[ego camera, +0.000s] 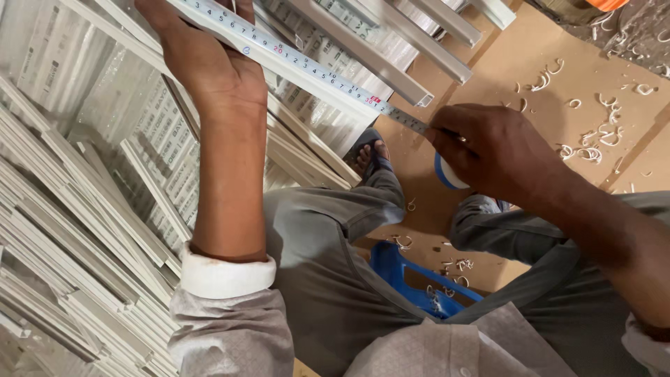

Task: The person sits on the floor of a workshop and measures white plastic strips one at a time with a tape measure, holding each strip against the extended tape to read its length, then sets it back on the pile and picks up the next strip.

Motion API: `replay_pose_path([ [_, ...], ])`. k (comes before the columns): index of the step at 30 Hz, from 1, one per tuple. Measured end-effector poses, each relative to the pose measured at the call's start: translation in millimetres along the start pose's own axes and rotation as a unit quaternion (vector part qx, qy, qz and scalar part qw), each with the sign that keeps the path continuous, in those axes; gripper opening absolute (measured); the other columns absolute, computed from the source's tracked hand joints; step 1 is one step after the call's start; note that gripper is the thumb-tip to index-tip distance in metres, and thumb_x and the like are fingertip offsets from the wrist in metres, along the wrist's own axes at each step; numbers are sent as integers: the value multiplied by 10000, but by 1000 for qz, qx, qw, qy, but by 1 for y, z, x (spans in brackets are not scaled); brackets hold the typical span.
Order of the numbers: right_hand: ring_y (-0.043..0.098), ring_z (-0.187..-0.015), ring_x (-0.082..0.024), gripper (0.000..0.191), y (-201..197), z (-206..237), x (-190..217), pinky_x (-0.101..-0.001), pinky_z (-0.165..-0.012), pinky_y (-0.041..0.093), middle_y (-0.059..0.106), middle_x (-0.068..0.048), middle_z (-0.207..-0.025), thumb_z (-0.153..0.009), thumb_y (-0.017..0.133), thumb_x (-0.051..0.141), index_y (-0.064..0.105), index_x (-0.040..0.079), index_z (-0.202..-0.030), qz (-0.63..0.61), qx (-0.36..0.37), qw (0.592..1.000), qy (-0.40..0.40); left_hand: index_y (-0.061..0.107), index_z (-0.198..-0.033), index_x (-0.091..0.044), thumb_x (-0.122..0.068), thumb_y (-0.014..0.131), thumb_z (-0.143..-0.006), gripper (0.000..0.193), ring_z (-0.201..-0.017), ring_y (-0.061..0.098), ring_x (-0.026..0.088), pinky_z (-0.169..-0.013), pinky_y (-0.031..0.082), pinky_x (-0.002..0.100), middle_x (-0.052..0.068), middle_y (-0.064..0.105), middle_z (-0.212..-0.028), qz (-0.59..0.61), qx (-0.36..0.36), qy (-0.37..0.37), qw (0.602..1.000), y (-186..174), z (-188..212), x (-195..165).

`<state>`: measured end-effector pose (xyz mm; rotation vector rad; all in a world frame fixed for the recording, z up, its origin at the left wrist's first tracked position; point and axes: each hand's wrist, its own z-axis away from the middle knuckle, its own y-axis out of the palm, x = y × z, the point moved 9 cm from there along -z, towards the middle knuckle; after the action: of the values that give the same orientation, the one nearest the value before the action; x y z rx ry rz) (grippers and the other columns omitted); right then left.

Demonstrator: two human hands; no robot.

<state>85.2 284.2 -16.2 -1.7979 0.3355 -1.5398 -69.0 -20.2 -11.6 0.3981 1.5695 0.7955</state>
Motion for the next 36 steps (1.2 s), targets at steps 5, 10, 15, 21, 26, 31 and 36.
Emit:
replay_pose_path([
  [5,662,-630,-333,184,2,0,0,-436,-572,511,680,-171,-771,-1004,657,176,693,6,-941,37,-2,999,-6,446,-1435,-87,-482,466,-1048,554,-891,593,232,-814,593,444,92,593,-1038,9,-17,7,1000,-3,-1,-4],
  [10,661,-576,-258,175,8,3,-14,-401,-535,517,694,-134,-765,-992,655,174,699,8,-959,2,15,1000,23,467,-1355,-54,-487,452,-1090,508,-888,616,238,-804,607,423,101,593,-1056,26,17,-2,1000,1,-6,4],
  [15,672,-541,-195,186,14,-4,-26,-371,-492,538,725,-93,-764,-993,625,189,713,30,-1029,-30,46,997,46,516,-1311,-60,-420,454,-1099,422,-824,639,175,-738,580,327,61,628,-983,-4,-35,12,999,1,-2,12],
  [21,686,-764,-170,241,16,-2,-53,-341,-708,538,705,-96,-860,-986,583,200,720,4,-1015,-140,100,971,165,500,-1175,-46,-542,468,-1031,517,-761,613,183,-766,644,388,81,548,-874,-83,-24,38,996,23,8,9],
  [26,680,-847,-162,275,29,-1,-55,-321,-794,537,698,-95,-899,-1000,562,207,730,-10,-994,-218,146,952,159,500,-1152,-36,-579,461,-1046,555,-747,613,165,-746,621,378,80,566,-857,-125,-18,60,990,32,14,-3],
  [31,674,-896,-151,245,33,2,-61,-313,-852,520,738,-91,-885,-994,566,190,714,-5,-1005,-232,146,945,176,464,-1106,-63,-594,408,-966,552,-547,575,182,-530,572,391,72,578,-713,-150,-77,12,986,19,7,0],
  [36,658,-922,-154,259,33,2,-62,-322,-873,507,718,-86,-902,-1009,559,188,717,-16,-1002,-257,144,942,160,416,-1238,-76,-369,628,-983,443,-734,619,136,-672,628,376,38,586,-892,-146,-52,-30,987,13,1,12],
])
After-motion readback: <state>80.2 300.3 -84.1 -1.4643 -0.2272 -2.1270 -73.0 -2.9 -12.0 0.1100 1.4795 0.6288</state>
